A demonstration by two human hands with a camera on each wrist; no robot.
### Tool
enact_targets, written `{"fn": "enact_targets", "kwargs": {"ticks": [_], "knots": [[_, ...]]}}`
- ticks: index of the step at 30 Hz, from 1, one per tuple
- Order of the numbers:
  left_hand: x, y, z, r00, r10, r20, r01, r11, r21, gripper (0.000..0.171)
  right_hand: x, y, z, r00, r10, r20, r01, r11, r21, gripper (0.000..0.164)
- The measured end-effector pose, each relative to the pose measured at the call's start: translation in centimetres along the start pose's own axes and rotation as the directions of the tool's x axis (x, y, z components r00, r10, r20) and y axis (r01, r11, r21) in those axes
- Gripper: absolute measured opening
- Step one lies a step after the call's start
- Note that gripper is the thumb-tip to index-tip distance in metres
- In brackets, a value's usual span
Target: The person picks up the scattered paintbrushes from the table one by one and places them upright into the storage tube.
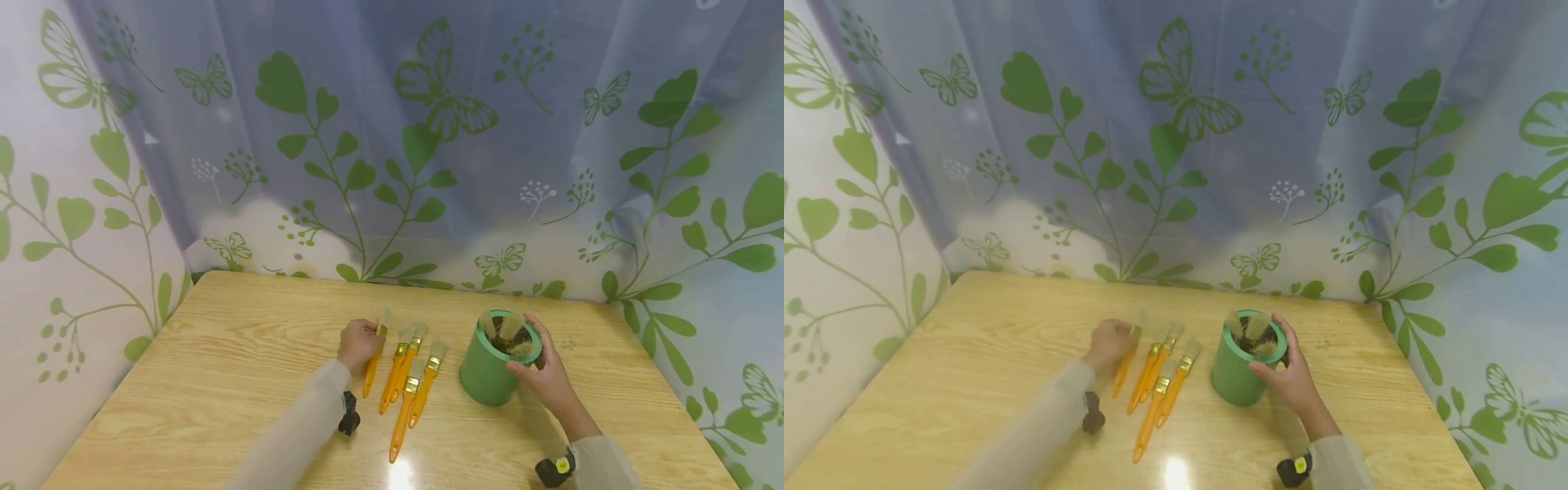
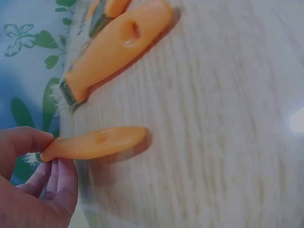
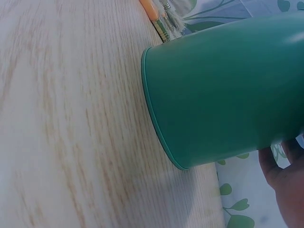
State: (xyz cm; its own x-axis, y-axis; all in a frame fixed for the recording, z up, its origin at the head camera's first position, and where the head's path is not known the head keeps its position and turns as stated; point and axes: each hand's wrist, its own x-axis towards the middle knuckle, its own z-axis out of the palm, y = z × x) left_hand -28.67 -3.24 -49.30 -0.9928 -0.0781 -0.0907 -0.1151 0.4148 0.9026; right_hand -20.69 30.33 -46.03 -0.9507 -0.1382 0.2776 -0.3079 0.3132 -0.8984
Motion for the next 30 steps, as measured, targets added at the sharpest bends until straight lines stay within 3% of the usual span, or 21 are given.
{"fn": "enact_targets", "kwargs": {"ticks": [8,19,22,30], "knots": [[0.1,1.2,-1.6,0.999,0.039,0.005,-0.038,0.998,-0.043,0.021,0.0,0.0,0.0,1.0,0.002,-0.003,-0.002,1.0,-0.017,0.084],[0.1,4.4,-3.4,0.999,0.054,0.007,-0.053,0.996,-0.073,0.026,-0.1,0.1,0.0,1.0,-0.017,-0.001,0.017,1.0,-0.008,0.083],[-0.1,5.5,-3.7,0.997,0.068,0.025,-0.065,0.991,-0.119,0.031,-0.1,0.1,0.0,1.0,-0.02,0.0,0.02,1.0,-0.002,0.083],[-1.4,8.7,-3.7,0.988,0.14,0.07,-0.106,0.928,-0.356,0.036,0.0,0.2,0.0,1.0,-0.02,0.007,0.02,1.0,0.002,0.083]]}}
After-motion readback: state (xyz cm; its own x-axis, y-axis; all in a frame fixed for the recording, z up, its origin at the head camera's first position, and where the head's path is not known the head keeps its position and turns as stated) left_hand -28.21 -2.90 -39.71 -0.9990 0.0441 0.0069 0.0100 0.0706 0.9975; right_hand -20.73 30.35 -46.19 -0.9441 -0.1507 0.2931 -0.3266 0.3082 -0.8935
